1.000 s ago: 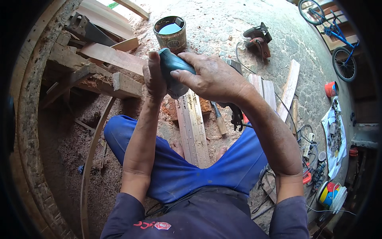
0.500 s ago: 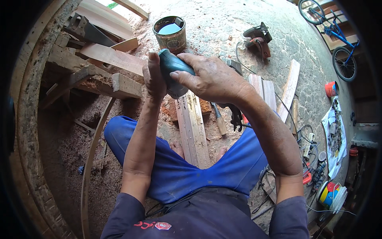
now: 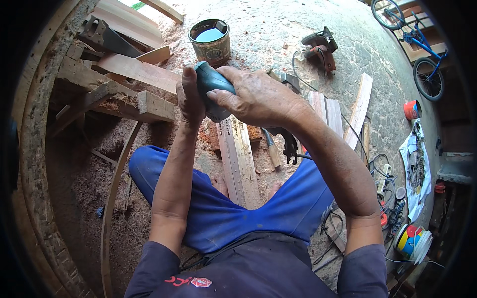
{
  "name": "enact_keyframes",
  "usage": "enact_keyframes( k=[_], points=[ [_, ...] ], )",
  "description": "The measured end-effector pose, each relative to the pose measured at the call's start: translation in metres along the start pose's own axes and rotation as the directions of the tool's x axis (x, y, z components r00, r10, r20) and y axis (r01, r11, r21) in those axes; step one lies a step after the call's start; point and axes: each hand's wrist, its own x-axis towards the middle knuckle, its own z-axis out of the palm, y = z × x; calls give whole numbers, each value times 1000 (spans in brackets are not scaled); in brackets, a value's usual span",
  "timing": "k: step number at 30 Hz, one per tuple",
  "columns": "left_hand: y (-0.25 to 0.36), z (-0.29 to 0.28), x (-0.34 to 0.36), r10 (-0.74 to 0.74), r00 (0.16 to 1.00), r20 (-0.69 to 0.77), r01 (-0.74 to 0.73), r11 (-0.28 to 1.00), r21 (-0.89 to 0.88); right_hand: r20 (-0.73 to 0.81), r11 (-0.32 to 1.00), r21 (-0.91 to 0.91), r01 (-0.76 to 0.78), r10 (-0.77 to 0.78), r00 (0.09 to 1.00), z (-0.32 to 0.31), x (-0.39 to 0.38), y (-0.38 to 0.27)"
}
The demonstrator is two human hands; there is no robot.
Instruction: The person sands a wooden component using a power sander, rubs a liquid substance from a metal can onto another wood piece with their hand, and then carves or splits wood by striking an axe with a hammer.
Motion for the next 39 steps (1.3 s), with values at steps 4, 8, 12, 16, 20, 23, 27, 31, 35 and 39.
enact_keyframes(
  k=[4, 8, 12, 16, 20, 23, 27, 31, 35, 39],
  points=[
    [2, 1, -1, -26, 1000, 7, 25, 1000, 12, -7, 999, -43, -1, 1, 1000, 3, 1, 4],
    [-4, 0, -4, 9, 1000, -7, -9, 999, 49, -18, 999, -31, 18, -19, 1000, 5, -2, 0],
    [-4, -1, -5, 20, 1000, -12, -20, 1000, 16, -14, 999, -51, -6, 6, 1000, 8, -1, -2],
    [-16, -8, -7, 22, 999, -26, -21, 999, 42, -15, 998, -59, 1, -2, 1000, 10, -2, -4],
    [-18, -9, -12, -5, 999, -37, 6, 999, 34, 23, 999, -39, 2, -1, 1000, 12, -2, -3],
    [-22, -13, -12, 4, 1000, -2, -4, 998, 57, 15, 1000, -14, 7, -6, 1000, 14, -1, -2],
    [-29, -14, -14, 24, 999, -42, -22, 999, 49, 12, 1000, -25, 1, 0, 1000, 20, 0, 1],
    [-35, -17, -15, 7, 999, -41, -6, 999, 43, 50, 999, -31, -25, 27, 998, 19, 2, 0],
    [-39, -15, -16, 25, 998, -56, -22, 998, 55, 11, 1000, -29, 11, -11, 1000, 28, 4, 12],
    [-36, -12, -18, 16, 999, -33, -14, 998, 61, 17, 1000, 8, 14, -15, 1000, 26, 2, 14]
  ],
)
